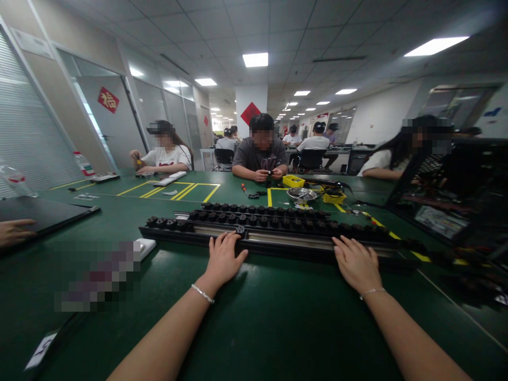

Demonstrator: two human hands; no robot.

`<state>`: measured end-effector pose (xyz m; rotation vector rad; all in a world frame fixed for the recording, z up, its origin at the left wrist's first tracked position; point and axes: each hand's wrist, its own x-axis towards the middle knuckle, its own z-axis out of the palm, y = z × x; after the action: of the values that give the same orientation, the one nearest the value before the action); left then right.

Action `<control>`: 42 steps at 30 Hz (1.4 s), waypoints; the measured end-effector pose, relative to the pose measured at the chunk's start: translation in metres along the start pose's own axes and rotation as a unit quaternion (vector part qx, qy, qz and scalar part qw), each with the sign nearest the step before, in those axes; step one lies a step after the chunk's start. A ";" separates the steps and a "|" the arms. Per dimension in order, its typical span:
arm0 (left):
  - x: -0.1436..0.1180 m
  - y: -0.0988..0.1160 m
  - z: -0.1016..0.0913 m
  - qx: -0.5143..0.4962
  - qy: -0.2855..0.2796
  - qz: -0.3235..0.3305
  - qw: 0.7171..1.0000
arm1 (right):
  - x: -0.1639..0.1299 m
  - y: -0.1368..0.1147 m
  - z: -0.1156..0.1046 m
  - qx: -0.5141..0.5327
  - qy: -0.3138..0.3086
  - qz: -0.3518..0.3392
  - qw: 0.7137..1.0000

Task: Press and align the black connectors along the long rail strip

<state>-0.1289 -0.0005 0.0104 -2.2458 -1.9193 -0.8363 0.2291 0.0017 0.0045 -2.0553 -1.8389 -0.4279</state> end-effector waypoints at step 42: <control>0.010 0.005 0.017 0.010 0.023 -0.027 0.999 | -0.009 -0.066 -0.002 0.018 0.009 -0.100 0.995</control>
<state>-0.1173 0.0137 0.0017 -2.1539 -1.9663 -0.8618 0.1625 -0.0010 0.0062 -1.8456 -2.0356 -0.4595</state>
